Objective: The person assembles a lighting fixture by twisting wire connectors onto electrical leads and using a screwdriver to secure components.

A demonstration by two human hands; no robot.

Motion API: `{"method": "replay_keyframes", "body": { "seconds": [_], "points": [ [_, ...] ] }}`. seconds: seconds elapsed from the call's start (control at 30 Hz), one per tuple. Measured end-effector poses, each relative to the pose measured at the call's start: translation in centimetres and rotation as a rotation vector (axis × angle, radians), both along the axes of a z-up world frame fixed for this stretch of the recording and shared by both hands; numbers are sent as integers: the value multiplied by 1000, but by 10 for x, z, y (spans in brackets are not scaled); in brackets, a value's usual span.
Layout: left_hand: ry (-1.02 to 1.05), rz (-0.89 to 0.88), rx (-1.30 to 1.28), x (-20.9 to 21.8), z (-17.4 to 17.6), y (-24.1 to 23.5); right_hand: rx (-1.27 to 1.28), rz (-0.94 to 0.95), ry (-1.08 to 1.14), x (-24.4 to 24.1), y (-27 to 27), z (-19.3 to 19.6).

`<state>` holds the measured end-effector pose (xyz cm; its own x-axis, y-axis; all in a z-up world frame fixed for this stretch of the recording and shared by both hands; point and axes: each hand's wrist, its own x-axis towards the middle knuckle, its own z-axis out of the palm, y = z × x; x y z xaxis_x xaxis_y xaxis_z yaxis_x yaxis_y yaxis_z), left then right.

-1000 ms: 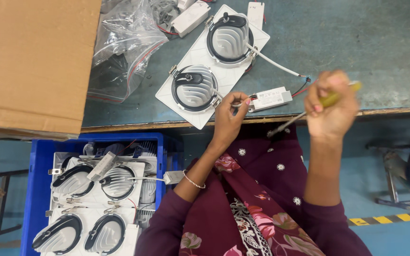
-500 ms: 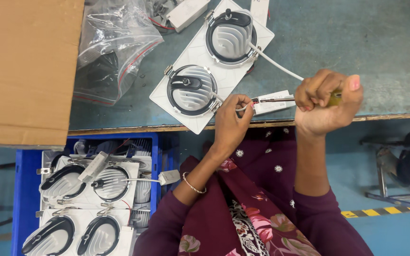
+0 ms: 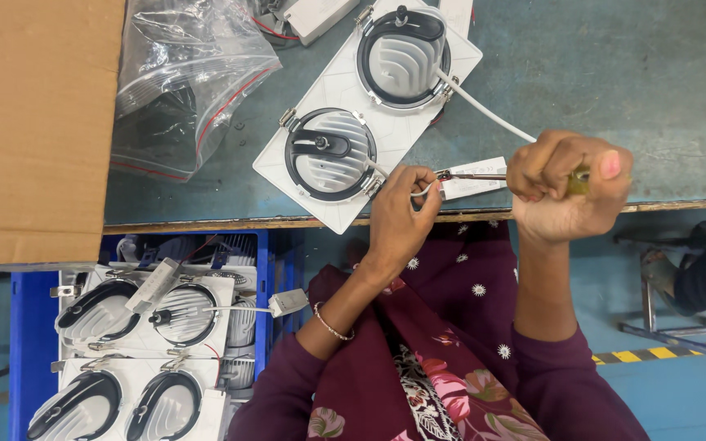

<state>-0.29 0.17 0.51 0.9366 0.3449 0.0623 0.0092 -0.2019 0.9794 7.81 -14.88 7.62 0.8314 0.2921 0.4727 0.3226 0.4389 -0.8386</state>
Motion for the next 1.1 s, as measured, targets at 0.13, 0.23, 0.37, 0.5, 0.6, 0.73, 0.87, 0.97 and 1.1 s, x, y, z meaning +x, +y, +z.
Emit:
{"method": "replay_keyframes", "body": {
  "seconds": [0.13,0.23,0.37,0.5,0.6,0.73,0.87,0.97,1.1],
  "points": [
    [-55,7,56,1,-4,2,-32,3,-40,3,1,2],
    [-50,-15,75,1,-6,5,-40,27,-43,4,2,3],
    [-53,-28,89,0,-4,8,-72,47,-31,3,5,6],
    [-30,-33,106,2,-1,11,-78,52,-15,4,8,8],
    [-12,-62,118,4,0,18,-81,50,-11,3,9,9],
    [-25,-132,126,5,2,24,-64,65,6,2,9,9],
    [1,-140,122,7,1,22,-62,55,7,1,11,9],
    [-34,-140,104,7,-3,21,-76,47,-3,0,12,10],
    [-27,-150,99,8,-6,21,-79,45,-4,1,12,9]
  ]
}}
